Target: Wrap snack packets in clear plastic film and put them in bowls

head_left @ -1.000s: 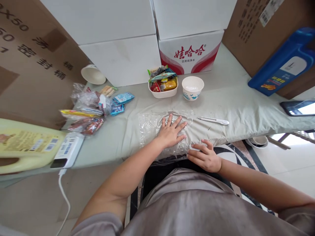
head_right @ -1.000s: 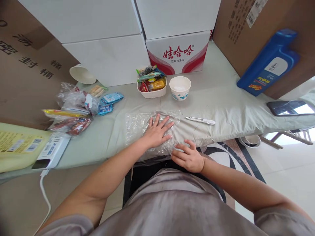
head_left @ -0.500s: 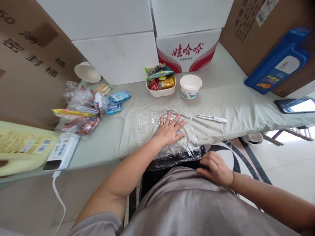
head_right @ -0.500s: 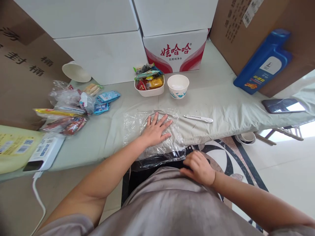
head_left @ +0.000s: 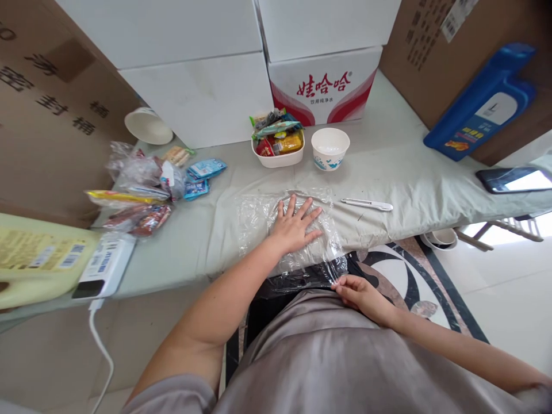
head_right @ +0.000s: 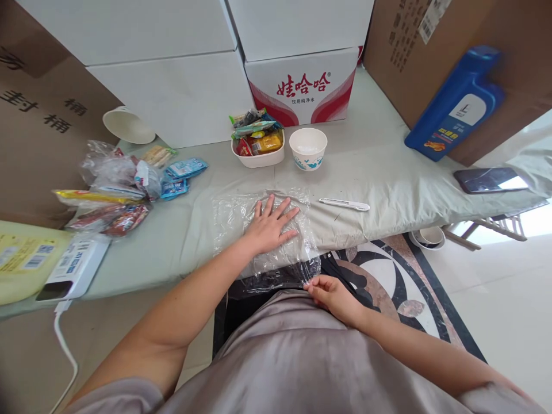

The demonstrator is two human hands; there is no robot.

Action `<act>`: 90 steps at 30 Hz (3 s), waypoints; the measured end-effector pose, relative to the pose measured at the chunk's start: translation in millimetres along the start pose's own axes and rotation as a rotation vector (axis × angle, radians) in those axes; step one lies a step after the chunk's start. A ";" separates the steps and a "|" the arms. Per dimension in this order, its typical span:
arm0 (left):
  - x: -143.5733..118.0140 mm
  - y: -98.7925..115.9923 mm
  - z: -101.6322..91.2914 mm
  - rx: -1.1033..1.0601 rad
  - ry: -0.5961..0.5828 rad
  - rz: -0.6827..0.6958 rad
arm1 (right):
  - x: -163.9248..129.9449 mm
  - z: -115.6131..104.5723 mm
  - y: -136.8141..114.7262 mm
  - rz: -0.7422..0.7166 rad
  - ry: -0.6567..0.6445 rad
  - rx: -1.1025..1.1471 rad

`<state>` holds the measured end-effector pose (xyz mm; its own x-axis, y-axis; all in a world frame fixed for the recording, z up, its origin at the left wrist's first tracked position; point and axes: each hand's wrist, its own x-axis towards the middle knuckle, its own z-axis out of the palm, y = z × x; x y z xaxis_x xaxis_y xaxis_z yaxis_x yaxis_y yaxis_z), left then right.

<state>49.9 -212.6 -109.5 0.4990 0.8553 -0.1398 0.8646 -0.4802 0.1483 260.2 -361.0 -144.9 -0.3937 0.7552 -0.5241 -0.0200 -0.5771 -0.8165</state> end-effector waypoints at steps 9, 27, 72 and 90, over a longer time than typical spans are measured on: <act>-0.5 0.8 -1.3 0.020 0.000 -0.005 | -11.6 -8.8 -0.3 0.096 0.035 0.111; -0.4 0.9 0.9 -0.008 0.022 -0.002 | 5.7 17.6 -17.2 -1.244 0.073 -1.431; -77.6 -31.5 -69.5 -0.579 0.309 0.223 | 44.6 12.0 -62.9 -1.226 -0.062 -1.427; -146.5 -77.6 -49.7 -0.940 0.122 -0.295 | 31.0 -24.3 -133.6 -0.806 -0.064 -1.000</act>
<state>-93.2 -291.0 -51.9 0.2158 0.9553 -0.2023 0.5276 0.0603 0.8474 273.0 -252.9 -58.0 -0.6363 0.7476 0.1902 0.4118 0.5376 -0.7358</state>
